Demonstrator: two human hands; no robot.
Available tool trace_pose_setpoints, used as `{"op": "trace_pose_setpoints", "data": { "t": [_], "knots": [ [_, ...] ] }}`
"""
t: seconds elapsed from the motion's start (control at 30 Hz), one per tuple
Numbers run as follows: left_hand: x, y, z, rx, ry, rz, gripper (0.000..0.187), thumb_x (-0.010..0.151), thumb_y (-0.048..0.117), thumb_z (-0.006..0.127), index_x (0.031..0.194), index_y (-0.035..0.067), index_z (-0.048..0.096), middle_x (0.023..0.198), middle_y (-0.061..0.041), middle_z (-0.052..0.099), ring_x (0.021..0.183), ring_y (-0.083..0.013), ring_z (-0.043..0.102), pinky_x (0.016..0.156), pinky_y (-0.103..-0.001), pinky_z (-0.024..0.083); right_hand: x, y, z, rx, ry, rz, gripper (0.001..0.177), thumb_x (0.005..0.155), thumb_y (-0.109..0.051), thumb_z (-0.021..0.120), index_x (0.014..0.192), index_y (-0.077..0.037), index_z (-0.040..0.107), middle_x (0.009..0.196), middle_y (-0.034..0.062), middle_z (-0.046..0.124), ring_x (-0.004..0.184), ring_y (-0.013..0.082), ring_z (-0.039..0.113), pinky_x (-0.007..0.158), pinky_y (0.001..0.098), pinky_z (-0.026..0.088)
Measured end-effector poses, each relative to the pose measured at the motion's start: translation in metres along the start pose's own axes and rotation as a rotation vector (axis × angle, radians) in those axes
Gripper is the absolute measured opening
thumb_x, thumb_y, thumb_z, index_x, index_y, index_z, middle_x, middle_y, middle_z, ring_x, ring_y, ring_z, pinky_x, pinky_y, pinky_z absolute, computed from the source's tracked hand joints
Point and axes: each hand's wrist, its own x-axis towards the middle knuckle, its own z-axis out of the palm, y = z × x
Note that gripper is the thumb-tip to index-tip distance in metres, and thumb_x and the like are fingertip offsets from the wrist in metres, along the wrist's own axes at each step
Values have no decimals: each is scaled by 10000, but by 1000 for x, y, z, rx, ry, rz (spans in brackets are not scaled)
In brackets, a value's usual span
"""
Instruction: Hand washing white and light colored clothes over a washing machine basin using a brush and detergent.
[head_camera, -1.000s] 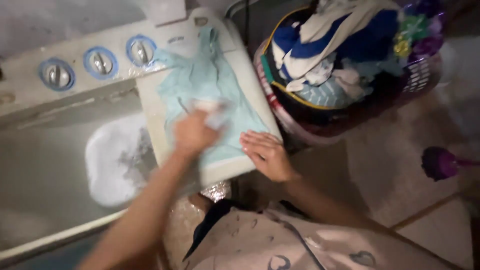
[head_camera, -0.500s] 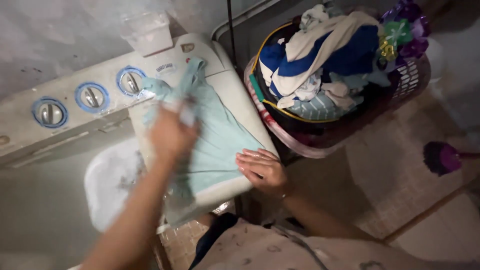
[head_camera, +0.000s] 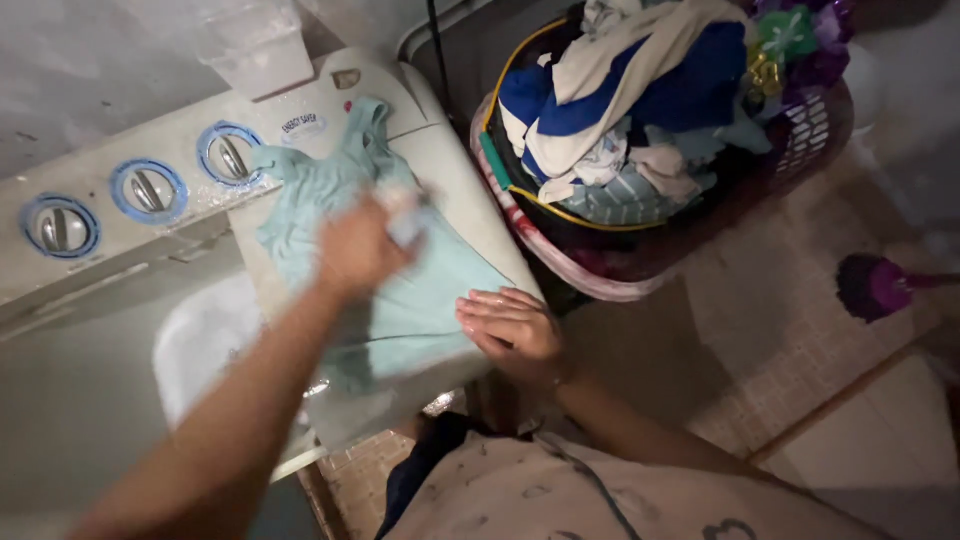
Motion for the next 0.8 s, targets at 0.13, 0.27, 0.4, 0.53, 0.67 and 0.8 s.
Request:
{"op": "trace_pose_setpoints", "data": {
  "t": [0.13, 0.27, 0.4, 0.53, 0.67, 0.8],
  "knots": [
    [20, -2, -1, 126, 104, -177, 514, 836, 380, 724, 1343, 326, 656, 1200, -245, 656, 782, -343, 725, 608, -487, 570, 5, 1, 0, 18, 27, -17, 189, 889, -94, 729, 1067, -113, 790, 1198, 60, 763, 1182, 230, 703, 1031, 405, 492],
    [11, -5, 4, 81, 107, -177, 510, 805, 370, 741, 1306, 309, 667, 1190, -247, 649, 800, -347, 722, 598, -492, 572, -6, 3, 3, 70, -12, 27, 161, 922, -159, 738, 1073, -124, 783, 1160, 34, 757, 1147, 197, 708, 1035, 381, 517],
    [21, 2, -18, 44, 52, -266, 494, 825, 332, 725, 1313, 315, 653, 1139, -203, 672, 877, -362, 713, 650, -524, 564, 2, -2, -5, 50, 1, -16, 199, 922, -144, 706, 1102, -117, 785, 1215, 45, 757, 1207, 207, 697, 1032, 386, 501],
    [-28, -2, 94, -22, 77, -169, 478, 803, 334, 736, 1250, 193, 637, 1117, -160, 704, 965, -367, 718, 813, -521, 570, -3, 5, 2, -6, -13, -6, 162, 910, -171, 728, 1055, -135, 791, 1202, 36, 764, 1179, 191, 705, 1038, 393, 495],
    [-30, -29, 9, -11, 100, -268, 517, 778, 365, 729, 1272, 257, 621, 1118, -158, 672, 913, -382, 700, 770, -539, 545, -9, 4, 3, 21, -20, 9, 194, 947, -183, 728, 1127, -143, 786, 1244, 30, 755, 1217, 188, 699, 1058, 389, 493],
    [-31, -7, -51, 49, 198, -492, 595, 838, 382, 714, 1411, 314, 565, 1193, -195, 590, 948, -422, 656, 733, -551, 533, 5, -6, -9, 42, -40, -81, 369, 854, -238, 785, 1199, -121, 725, 1305, 66, 698, 1246, 238, 639, 1064, 428, 438]
  ]
}}
